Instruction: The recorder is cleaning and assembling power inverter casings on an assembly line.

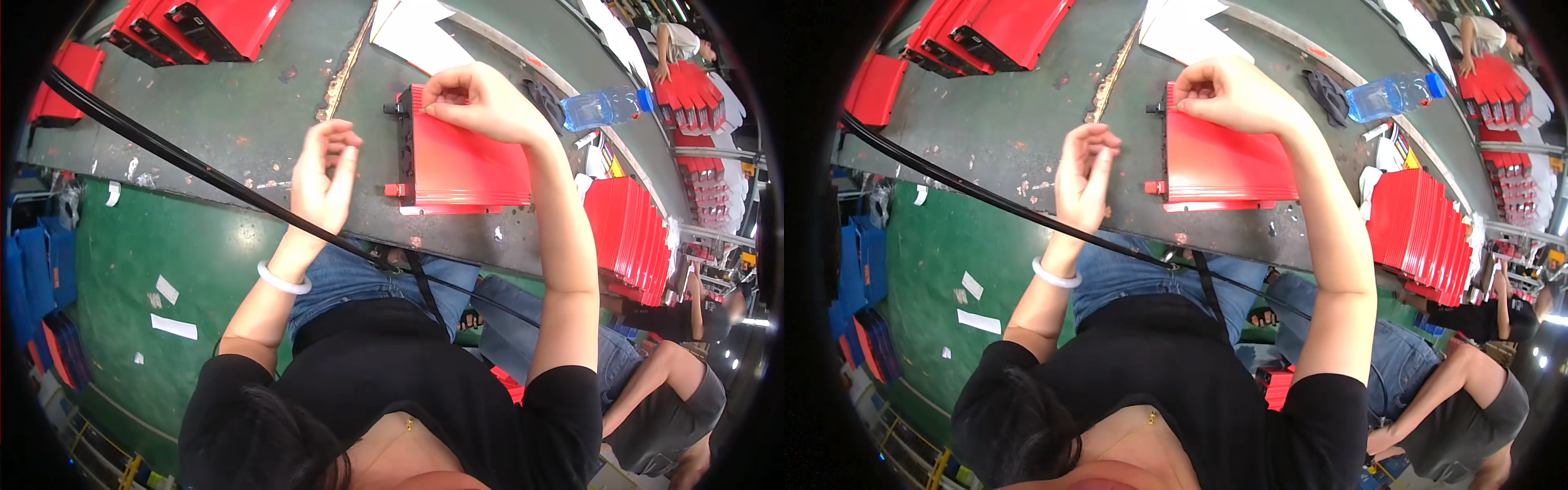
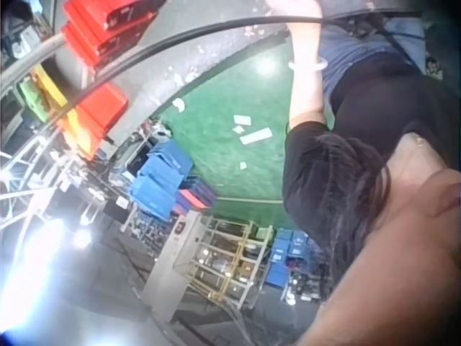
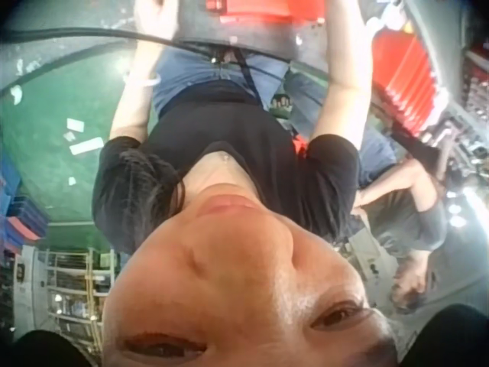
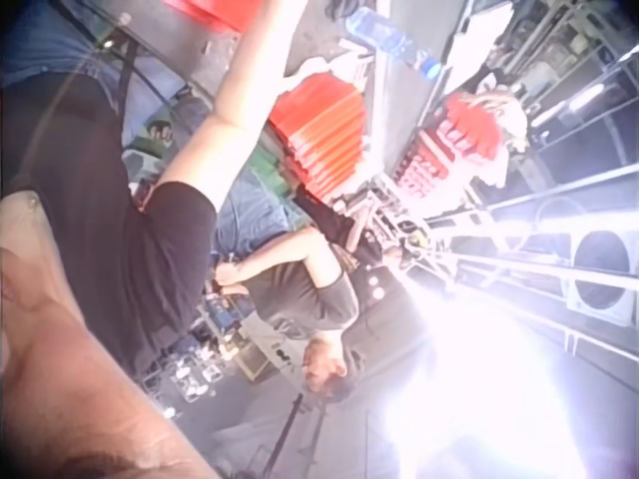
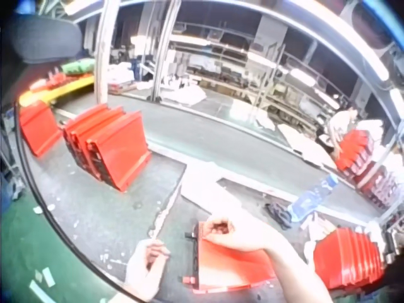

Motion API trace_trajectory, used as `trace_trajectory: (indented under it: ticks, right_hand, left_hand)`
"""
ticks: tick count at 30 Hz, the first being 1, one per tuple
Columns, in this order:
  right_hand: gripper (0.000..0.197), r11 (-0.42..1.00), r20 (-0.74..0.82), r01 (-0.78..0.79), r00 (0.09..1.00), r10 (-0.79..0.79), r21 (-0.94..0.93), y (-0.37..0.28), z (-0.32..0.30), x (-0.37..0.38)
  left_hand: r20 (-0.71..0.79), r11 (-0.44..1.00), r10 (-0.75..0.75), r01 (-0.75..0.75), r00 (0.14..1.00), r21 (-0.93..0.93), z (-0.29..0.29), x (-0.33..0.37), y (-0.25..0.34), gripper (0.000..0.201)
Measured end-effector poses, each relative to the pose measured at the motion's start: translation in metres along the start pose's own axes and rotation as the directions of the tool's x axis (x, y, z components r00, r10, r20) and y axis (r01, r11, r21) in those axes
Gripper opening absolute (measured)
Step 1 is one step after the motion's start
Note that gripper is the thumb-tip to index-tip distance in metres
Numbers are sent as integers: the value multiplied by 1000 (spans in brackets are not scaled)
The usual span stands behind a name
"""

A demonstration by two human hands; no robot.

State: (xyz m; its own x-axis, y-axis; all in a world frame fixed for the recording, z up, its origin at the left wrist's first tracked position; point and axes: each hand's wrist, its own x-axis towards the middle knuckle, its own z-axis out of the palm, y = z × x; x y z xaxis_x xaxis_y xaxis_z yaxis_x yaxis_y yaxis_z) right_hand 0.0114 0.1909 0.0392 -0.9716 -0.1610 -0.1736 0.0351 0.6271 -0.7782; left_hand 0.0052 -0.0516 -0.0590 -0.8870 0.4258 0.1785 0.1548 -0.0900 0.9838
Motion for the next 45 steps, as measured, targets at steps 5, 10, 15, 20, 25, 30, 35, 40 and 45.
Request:
trace_trajectory:
  ticks: [5,10,15,20,25,30,35,40,45]
  right_hand:
    - [9,994,-18,30,999,-32,-105,-6,5,-4]
    - [9,991,-54,50,997,-57,-127,-8,11,-4]
    - [8,975,-86,48,994,-68,-215,-11,15,-5]
    - [10,859,-105,237,943,-315,-453,-9,18,-4]
    - [10,631,-55,338,854,-518,-698,-6,29,-9]
    - [10,810,-316,208,845,-431,-548,5,37,-21]
    - [11,827,-249,240,878,-408,-509,1,33,-19]
    - [8,740,-137,265,890,-434,-618,-10,31,-12]
    - [6,531,-274,151,722,-635,-834,-1,29,-10]
  left_hand:
    - [202,967,87,-131,976,219,4,4,14,61]
    - [284,946,153,-224,947,236,10,9,19,92]
    - [304,947,236,-289,923,141,16,7,17,103]
    - [264,940,238,-290,935,178,18,6,13,106]
    - [274,937,246,-301,930,179,19,7,10,106]
    - [262,937,244,-297,934,184,18,5,11,107]
    - [267,941,230,-284,936,186,19,4,10,106]
    - [271,939,232,-288,934,189,18,3,9,106]
    - [278,947,217,-271,936,173,16,3,10,105]
